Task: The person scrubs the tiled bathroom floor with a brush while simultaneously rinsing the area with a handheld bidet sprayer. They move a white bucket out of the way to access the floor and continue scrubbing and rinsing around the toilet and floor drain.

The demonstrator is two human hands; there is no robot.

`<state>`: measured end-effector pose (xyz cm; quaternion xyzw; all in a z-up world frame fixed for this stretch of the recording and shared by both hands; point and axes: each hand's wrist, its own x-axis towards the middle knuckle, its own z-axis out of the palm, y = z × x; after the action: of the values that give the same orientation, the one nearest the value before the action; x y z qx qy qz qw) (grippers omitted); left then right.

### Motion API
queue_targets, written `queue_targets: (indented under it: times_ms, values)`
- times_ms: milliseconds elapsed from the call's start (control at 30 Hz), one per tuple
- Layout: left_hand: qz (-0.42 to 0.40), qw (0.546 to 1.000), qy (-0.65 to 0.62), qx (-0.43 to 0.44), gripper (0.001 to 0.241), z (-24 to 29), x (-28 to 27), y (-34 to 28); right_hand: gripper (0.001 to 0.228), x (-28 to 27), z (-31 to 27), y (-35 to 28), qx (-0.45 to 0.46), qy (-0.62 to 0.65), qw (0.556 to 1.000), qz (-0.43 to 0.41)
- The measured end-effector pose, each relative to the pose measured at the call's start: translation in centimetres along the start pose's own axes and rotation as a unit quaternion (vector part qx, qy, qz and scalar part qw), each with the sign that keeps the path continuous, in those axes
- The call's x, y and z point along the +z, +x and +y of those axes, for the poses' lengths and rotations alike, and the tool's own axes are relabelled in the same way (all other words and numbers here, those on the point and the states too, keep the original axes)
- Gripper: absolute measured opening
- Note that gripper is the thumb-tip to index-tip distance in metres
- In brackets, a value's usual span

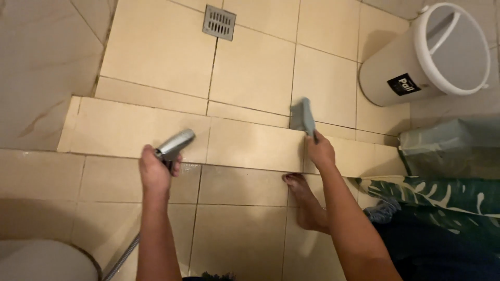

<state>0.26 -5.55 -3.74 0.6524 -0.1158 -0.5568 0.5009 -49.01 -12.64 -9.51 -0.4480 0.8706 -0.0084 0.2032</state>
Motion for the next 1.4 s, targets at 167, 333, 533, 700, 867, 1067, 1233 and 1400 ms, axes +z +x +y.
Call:
queue_targets:
  times_ms: [167,333,533,700,867,1067,1233,1400]
  values:
    - [-0.041,0.995,0.051,-0.081,0.069,2.2,3.0,-2.8,0.059,-1.5,-0.4,-3.7,0.051,-0.046,0.998,0.004]
    - [-0.073,0.990,0.035,-0.113,0.070,1.9,4.0,-3.3,0.060,-2.3,-3.1,-6.7,0.052,-0.031,0.998,-0.009]
    - [-0.095,0.983,-0.072,-0.141,0.073,1.5,4.1,-3.0,0.060,-1.5,-4.8,-7.9,0.057,-0.011,0.998,-0.008]
    - [-0.092,0.976,-0.131,-0.144,0.075,1.9,3.6,-2.5,0.061,-1.5,-6.2,-9.5,0.049,0.010,0.999,-0.012]
    - [-0.032,0.970,-0.205,-0.127,0.072,0.1,2.1,-1.2,0.061,-2.1,-7.0,-11.0,0.043,0.033,0.999,-0.008]
    - [-0.003,0.965,-0.234,-0.121,0.076,0.4,2.8,-2.3,0.060,0.9,-7.2,-10.2,-0.017,0.107,0.994,0.028]
    - [0.006,0.975,-0.200,-0.099,0.075,0.2,4.0,-2.5,0.052,2.5,-14.2,-12.5,-0.114,0.317,0.941,0.004]
    - [0.015,0.982,-0.172,-0.073,0.070,0.2,4.4,-2.5,0.046,3.1,-21.7,-12.2,-0.008,0.496,0.859,-0.125]
